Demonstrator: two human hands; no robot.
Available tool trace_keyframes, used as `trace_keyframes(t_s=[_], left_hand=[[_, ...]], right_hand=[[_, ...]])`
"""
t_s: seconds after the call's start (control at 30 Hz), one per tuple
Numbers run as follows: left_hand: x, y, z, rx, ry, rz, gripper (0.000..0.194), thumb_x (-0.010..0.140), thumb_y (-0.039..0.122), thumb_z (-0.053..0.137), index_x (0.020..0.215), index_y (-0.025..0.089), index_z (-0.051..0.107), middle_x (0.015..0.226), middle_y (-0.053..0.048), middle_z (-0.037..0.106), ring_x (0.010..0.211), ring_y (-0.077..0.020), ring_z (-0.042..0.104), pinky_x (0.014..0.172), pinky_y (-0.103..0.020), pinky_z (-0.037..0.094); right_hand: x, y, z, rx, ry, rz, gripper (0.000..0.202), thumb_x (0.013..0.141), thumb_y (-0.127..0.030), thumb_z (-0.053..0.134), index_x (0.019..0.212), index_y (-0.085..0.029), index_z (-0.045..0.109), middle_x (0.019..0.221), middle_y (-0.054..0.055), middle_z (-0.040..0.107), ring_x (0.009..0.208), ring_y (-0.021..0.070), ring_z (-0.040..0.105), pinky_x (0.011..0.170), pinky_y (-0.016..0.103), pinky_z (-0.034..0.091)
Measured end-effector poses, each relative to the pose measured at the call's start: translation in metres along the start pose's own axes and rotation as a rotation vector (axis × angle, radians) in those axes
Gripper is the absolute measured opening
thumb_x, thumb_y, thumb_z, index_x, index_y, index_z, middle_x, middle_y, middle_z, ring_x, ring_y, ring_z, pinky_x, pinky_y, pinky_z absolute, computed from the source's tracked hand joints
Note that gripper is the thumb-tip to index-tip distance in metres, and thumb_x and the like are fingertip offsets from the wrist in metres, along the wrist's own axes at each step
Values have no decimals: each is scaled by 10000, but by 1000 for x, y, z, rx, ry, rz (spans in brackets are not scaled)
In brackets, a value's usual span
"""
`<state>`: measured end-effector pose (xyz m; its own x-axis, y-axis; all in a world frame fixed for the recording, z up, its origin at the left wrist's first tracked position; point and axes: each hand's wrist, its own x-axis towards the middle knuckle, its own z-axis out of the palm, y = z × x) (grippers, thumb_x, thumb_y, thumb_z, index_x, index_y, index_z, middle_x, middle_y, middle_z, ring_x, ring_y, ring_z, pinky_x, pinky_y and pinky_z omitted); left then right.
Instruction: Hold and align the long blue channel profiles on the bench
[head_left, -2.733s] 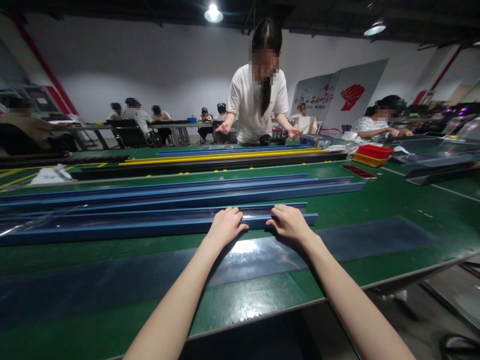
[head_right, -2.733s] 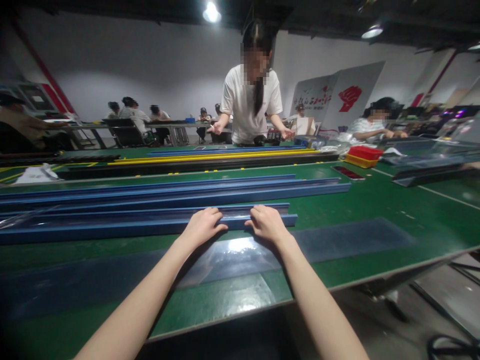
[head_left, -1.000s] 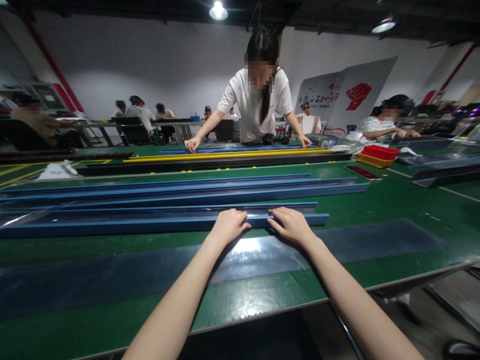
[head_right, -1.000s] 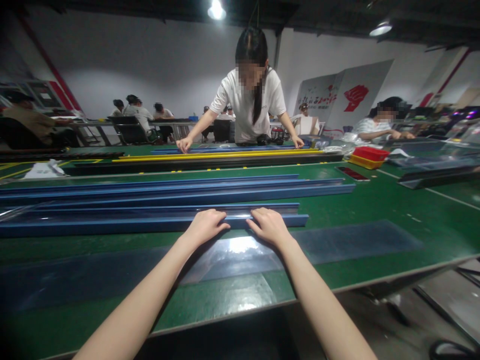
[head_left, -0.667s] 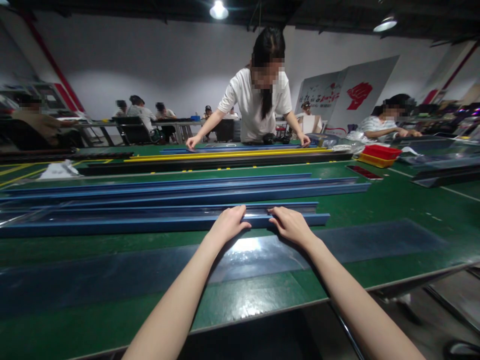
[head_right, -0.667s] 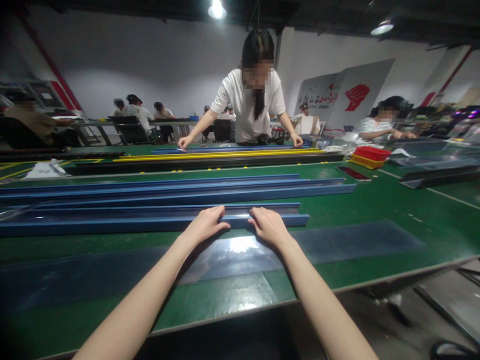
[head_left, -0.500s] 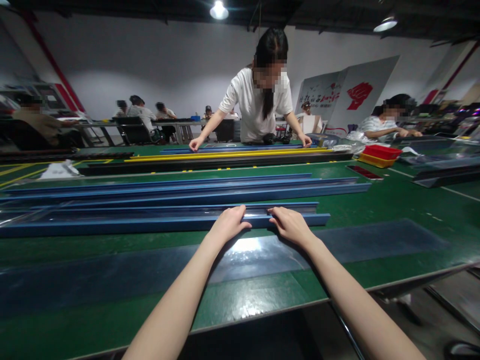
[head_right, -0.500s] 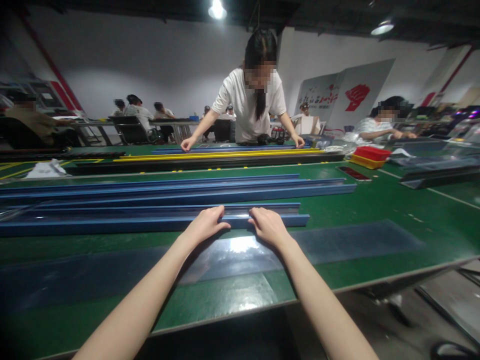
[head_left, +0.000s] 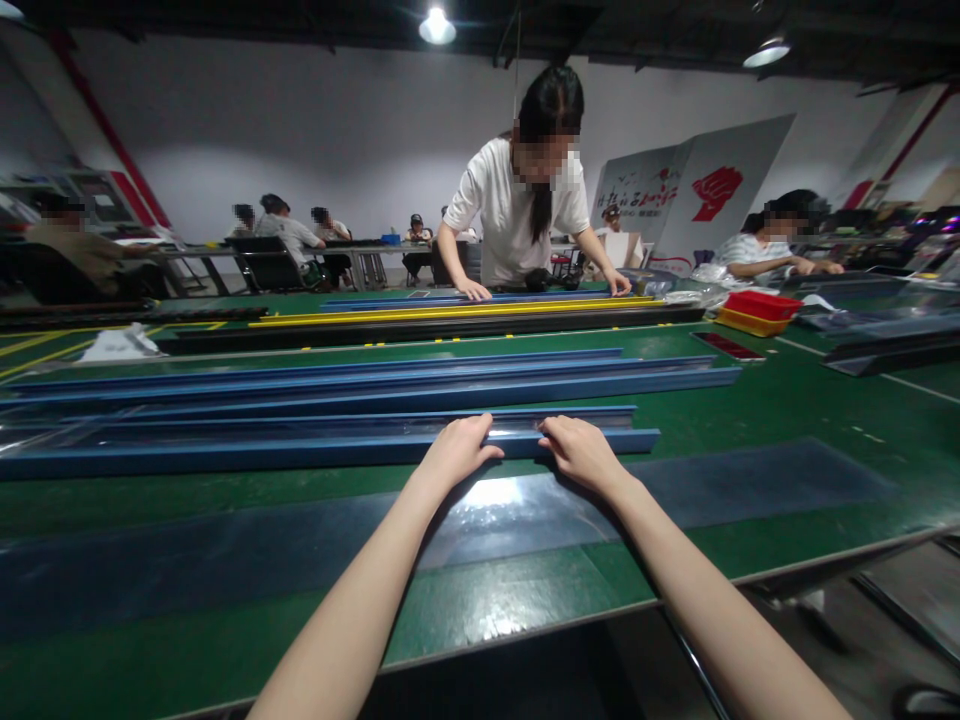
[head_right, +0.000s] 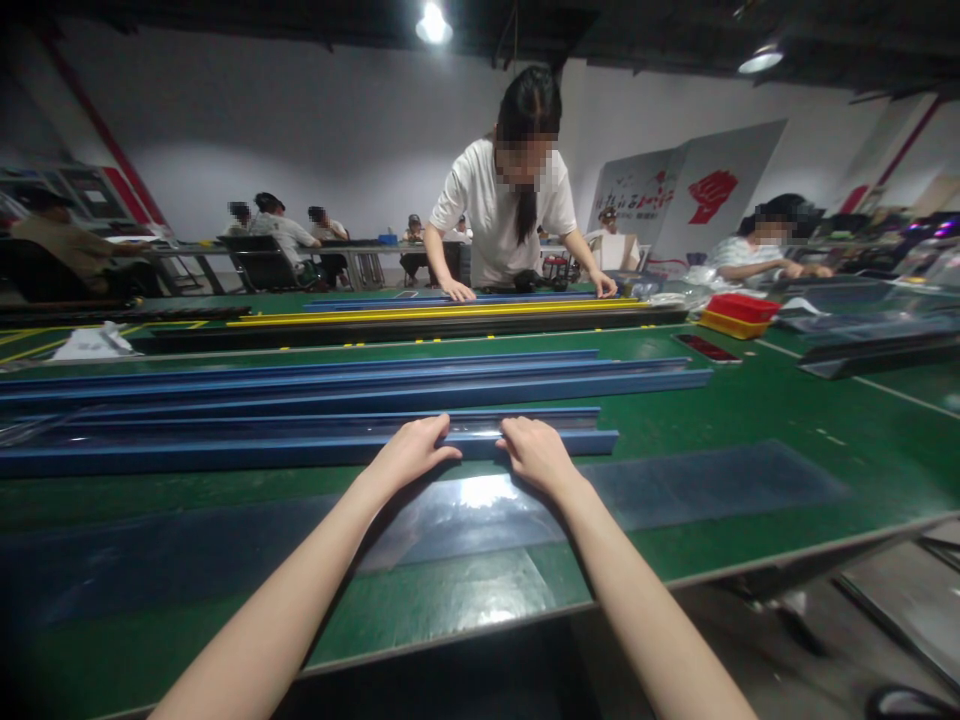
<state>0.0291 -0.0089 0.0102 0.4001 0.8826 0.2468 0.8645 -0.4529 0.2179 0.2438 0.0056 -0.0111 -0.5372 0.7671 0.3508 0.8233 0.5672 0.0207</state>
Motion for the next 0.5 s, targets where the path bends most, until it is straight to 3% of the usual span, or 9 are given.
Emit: trace_keyframes(t_s=[0.27, 0.5], left_hand=[[0, -1, 2, 1, 10, -1, 228, 734, 373, 623, 784, 192, 492, 796, -37, 623, 757, -198, 592, 628, -252, 400], [0, 0, 2, 10, 10, 18, 213, 745, 371, 610, 796, 198, 497, 815, -29, 620, 769, -189, 590, 643, -246, 408]], right_hand=[[-1, 0, -1, 13, 39, 8, 210, 882, -312, 379, 821, -177, 528, 804, 54, 596, 750, 160, 518, 673, 245, 327], [-4, 6, 0, -24, 156, 17, 297, 863, -441, 385, 777, -185, 509, 774, 53, 574, 742, 171, 497, 664, 256, 332]])
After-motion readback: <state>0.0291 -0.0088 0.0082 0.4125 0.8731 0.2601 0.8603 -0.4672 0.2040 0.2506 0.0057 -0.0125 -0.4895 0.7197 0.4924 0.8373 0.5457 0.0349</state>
